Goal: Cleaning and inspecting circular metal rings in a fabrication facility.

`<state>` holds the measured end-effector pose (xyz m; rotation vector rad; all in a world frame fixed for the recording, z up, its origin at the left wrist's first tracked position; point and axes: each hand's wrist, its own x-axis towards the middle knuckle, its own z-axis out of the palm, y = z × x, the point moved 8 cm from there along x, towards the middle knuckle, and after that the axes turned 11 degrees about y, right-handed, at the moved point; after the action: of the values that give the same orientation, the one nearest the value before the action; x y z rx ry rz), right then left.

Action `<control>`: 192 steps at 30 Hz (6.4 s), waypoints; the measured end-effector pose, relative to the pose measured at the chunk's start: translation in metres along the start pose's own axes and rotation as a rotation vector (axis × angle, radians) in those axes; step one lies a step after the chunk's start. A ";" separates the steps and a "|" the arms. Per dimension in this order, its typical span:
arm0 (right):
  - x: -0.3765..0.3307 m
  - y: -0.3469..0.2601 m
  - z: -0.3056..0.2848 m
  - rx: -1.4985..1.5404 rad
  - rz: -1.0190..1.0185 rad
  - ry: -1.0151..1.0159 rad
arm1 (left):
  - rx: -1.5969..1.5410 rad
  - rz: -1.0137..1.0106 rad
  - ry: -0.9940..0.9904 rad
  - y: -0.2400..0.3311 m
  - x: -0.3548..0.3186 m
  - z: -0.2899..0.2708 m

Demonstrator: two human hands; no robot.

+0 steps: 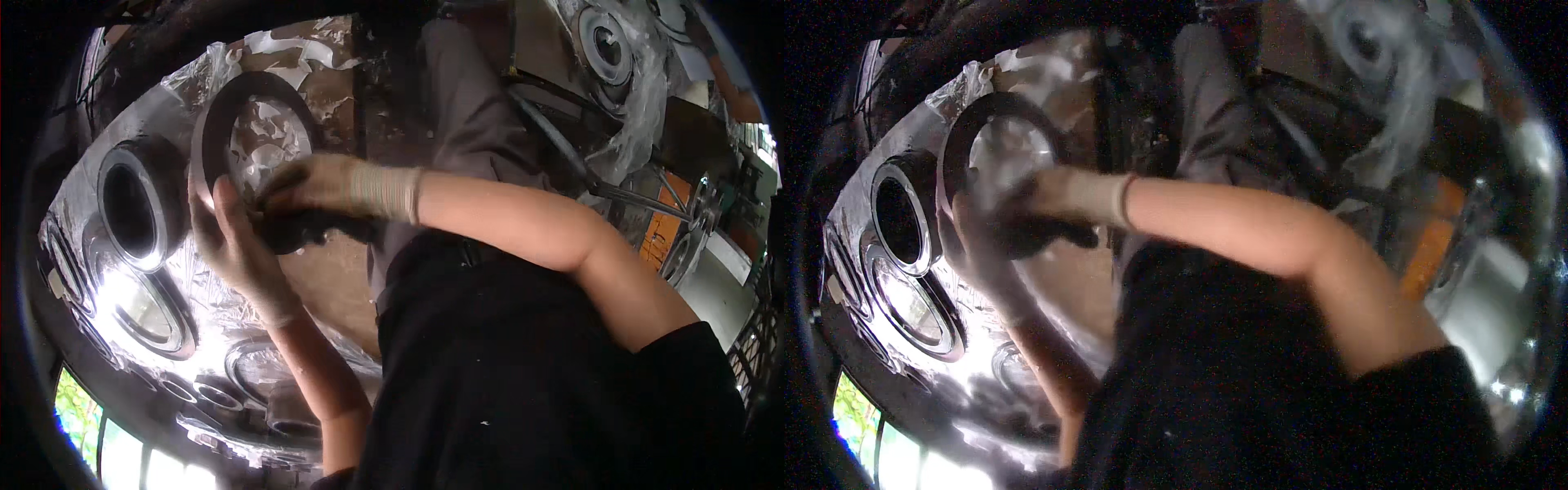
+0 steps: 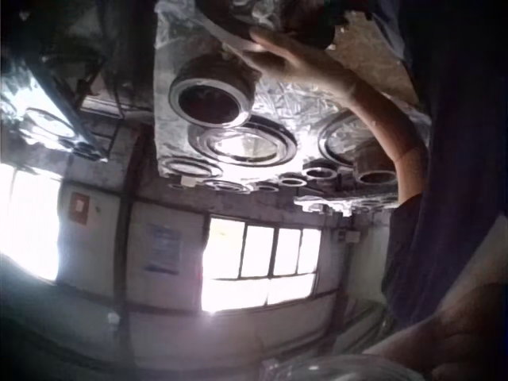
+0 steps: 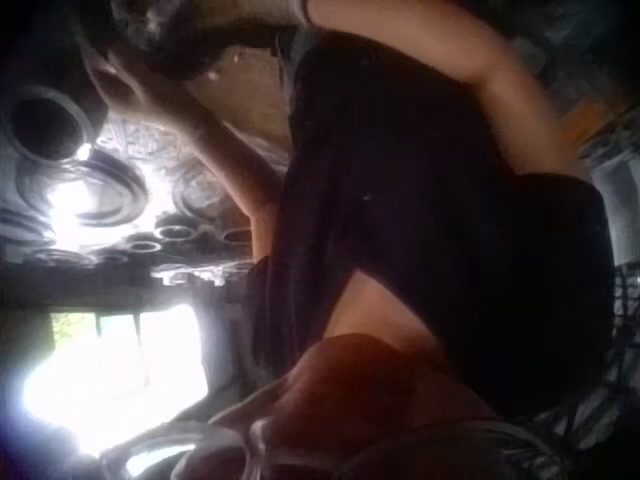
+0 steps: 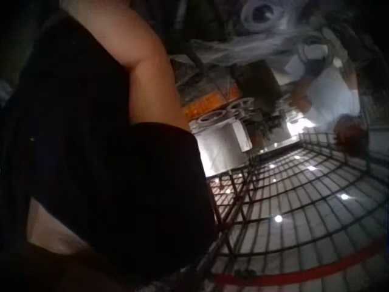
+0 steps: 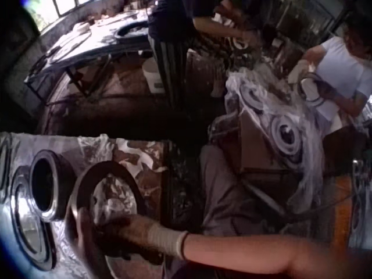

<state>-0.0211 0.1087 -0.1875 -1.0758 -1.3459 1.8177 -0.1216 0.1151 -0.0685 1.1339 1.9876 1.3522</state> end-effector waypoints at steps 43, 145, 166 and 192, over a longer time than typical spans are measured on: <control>-0.022 -0.018 0.002 -0.477 -0.063 0.122 | -0.019 -0.143 0.000 -0.022 -0.059 -0.009; 0.076 -0.032 -0.105 -1.119 -0.468 0.361 | 0.346 0.110 -0.443 0.059 0.046 0.108; -0.031 -0.018 -0.037 -0.149 0.072 0.097 | 0.063 -0.069 -0.220 0.013 -0.023 0.032; -0.001 -0.005 -0.042 -0.358 -0.347 0.229 | 0.060 -0.213 -0.342 0.023 -0.007 0.062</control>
<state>0.0168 0.1280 -0.1885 -1.1070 -1.6338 1.1949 -0.0624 0.1451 -0.0725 1.0637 1.8462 0.9280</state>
